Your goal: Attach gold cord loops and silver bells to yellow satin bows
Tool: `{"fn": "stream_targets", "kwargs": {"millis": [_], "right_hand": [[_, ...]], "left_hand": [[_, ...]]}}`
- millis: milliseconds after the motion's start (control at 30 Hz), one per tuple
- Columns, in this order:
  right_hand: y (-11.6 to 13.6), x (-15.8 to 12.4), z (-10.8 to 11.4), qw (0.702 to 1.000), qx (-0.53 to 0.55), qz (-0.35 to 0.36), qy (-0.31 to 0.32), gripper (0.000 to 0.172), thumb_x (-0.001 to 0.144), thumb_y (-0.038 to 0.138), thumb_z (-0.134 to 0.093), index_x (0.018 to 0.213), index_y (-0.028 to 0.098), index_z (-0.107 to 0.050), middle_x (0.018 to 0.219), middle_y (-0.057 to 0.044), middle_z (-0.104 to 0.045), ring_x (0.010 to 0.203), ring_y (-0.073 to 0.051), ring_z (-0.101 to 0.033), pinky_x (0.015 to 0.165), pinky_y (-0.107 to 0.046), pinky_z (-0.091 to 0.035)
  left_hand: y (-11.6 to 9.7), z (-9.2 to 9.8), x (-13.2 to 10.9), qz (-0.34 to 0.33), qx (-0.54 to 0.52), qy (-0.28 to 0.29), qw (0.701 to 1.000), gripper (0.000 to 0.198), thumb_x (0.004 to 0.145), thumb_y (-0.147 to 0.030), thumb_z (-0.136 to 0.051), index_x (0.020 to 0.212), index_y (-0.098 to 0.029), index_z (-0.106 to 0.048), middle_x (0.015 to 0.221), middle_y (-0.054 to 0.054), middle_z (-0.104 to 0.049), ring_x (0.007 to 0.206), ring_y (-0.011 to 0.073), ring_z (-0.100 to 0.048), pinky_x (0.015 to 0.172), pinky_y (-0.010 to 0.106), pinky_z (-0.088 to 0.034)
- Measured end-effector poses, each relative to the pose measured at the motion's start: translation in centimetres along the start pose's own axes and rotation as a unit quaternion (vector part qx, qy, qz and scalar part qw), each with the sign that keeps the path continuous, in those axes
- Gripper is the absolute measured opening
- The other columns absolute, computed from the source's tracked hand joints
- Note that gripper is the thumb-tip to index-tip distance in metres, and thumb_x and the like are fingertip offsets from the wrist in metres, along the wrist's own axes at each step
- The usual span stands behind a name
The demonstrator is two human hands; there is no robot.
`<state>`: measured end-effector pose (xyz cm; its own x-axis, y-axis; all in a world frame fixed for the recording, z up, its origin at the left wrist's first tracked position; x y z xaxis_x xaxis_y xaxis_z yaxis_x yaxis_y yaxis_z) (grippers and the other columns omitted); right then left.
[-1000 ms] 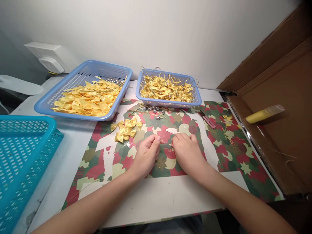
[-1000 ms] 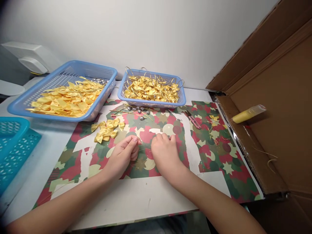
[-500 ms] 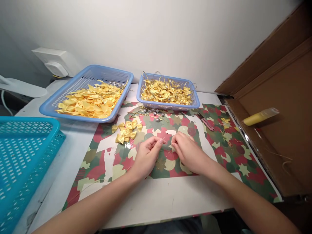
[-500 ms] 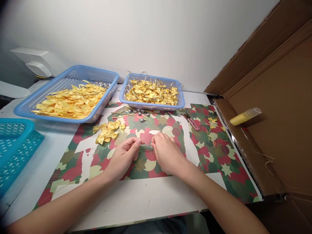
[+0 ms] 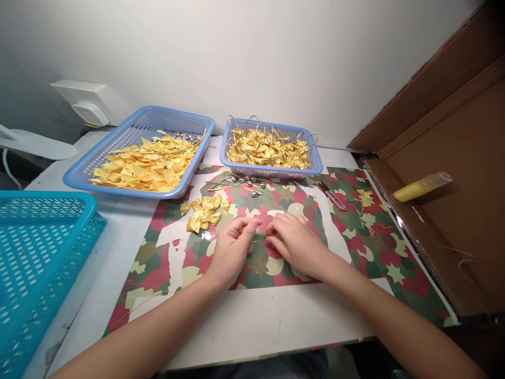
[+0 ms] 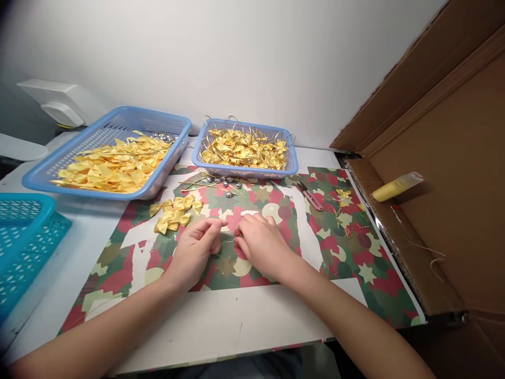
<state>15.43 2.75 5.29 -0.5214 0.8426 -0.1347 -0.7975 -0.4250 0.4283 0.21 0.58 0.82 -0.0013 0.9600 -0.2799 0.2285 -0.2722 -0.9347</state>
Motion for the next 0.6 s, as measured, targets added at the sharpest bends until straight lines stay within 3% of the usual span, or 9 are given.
{"fn": "stream_targets", "kwargs": {"millis": [200, 433, 600], "right_hand": [[0.5, 1.7, -0.9, 0.995, -0.078, 0.017, 0.051, 0.015, 0.092, 0.017, -0.056, 0.078, 0.017, -0.056, 0.085, -0.003, -0.062, 0.091, -0.02, -0.053, 0.076, -0.033, -0.032], [-1.4, 0.1, -0.2, 0.998, 0.024, 0.008, 0.057, 0.012, 0.086, 0.022, -0.066, 0.087, 0.019, -0.054, 0.09, -0.001, -0.06, 0.089, -0.017, -0.052, 0.079, -0.031, -0.035], [-1.2, 0.3, 0.2, 0.998, 0.04, 0.03, 0.044, 0.007, 0.09, 0.024, -0.062, 0.089, 0.02, -0.055, 0.09, 0.0, -0.061, 0.09, -0.017, -0.053, 0.082, -0.032, -0.036]], "left_hand": [[0.4, 0.0, 0.1, 0.002, -0.05, 0.006, 0.999, 0.039, 0.078, -0.055, -0.068, 0.085, -0.017, -0.063, 0.047, -0.01, -0.031, 0.044, 0.0065, -0.026, 0.045, 0.019, -0.023], [0.4, 0.0, -0.2, 0.008, -0.045, 0.022, 0.999, 0.038, 0.081, -0.054, -0.065, 0.081, -0.017, -0.061, 0.048, -0.01, -0.03, 0.045, 0.0063, -0.025, 0.044, 0.019, -0.022], [0.5, 0.1, -0.2, 0.004, -0.032, 0.025, 0.999, 0.037, 0.083, -0.054, -0.064, 0.083, -0.016, -0.062, 0.05, -0.009, -0.032, 0.046, 0.0064, -0.026, 0.045, 0.019, -0.023]]}}
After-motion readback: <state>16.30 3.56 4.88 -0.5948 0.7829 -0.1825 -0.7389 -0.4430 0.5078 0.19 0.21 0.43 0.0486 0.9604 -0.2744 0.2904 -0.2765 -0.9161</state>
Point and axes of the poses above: each hand's wrist, its own x-axis towards the middle knuckle, its own z-axis out of the back of the hand, y = z × x, the point moved 1 cm from there along x, towards the middle knuckle
